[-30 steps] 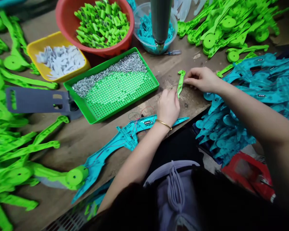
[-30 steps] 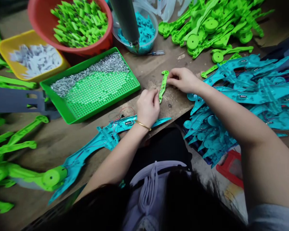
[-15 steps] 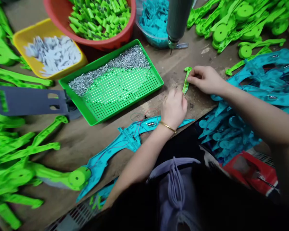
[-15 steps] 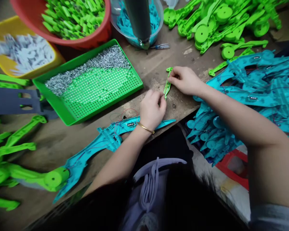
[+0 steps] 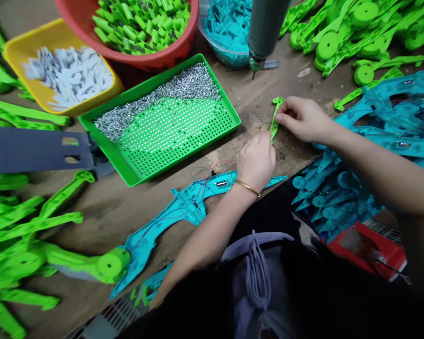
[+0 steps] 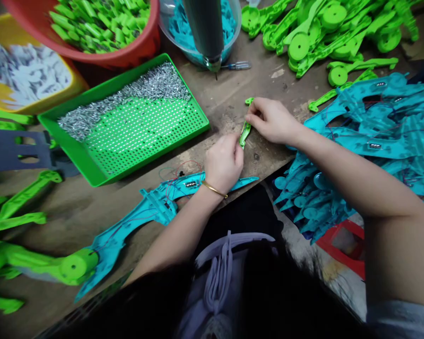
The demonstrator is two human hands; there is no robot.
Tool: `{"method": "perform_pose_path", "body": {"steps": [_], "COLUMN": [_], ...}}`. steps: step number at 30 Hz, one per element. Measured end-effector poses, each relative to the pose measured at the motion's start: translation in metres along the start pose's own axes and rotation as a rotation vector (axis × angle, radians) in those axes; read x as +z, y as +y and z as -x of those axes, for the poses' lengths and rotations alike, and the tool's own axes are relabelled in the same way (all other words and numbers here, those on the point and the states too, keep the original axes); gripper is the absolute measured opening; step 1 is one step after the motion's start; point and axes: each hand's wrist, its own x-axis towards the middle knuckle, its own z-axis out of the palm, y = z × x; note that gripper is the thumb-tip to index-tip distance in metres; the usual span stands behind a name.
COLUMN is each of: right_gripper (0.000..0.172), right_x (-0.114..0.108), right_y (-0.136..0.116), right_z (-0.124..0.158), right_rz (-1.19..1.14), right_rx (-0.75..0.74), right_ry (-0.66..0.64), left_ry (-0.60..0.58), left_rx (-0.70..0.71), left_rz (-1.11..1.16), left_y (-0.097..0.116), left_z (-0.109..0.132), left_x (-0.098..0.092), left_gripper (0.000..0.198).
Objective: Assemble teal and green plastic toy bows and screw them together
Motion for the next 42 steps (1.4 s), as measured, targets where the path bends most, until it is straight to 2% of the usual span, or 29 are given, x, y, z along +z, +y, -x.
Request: {"method": "perform_pose_path", "body": {"steps": [7, 13, 19, 24, 31, 33, 42], "right_gripper": [0.038, 0.038, 0.029, 0.031, 0.037, 0.039, 0.047], "right_x": [0.005, 0.007, 0.008, 0.006, 0.002, 0.003, 0.000], "right_y": [0.002, 0.004, 0.002, 0.000, -0.021, -0.023, 0.006], "right_z": [-0.004, -0.003, 0.004, 0.008, 0.021, 0.028, 0.038], "right_rz": [0.095, 0.115, 0.163, 0.303, 0.568, 0.618, 0.441], "right_rx": [0.019, 0.015, -0.049, -0.135, -0.196, -0.206, -0.275], "right_ry": [0.018, 0.027, -0.009, -0.032, -0.166, -0.161, -0.136], "left_ry": [0.119, 0.080, 0.045, 0.065, 0.072, 0.069, 0.060], "left_rx": [0.018, 0.038, 0.047, 0.045, 0.049, 0.048, 0.031], "left_rz": [0.017, -0.020, -0.057, -0.076, -0.080, -0.089, -0.132], "left_y": [-0.004, -0.004, -0.003, -0.002, -0.003, -0.002, 0.001], "left_z": [0.003, 0.004, 0.003, 0.003, 0.002, 0.001, 0.002], "left_x": [0.005, 0.006, 0.004, 0.005, 0.006, 0.006, 0.005], "left_gripper": [0.020, 0.019, 0.018, 0.018, 0.015, 0.016, 0.016]}}
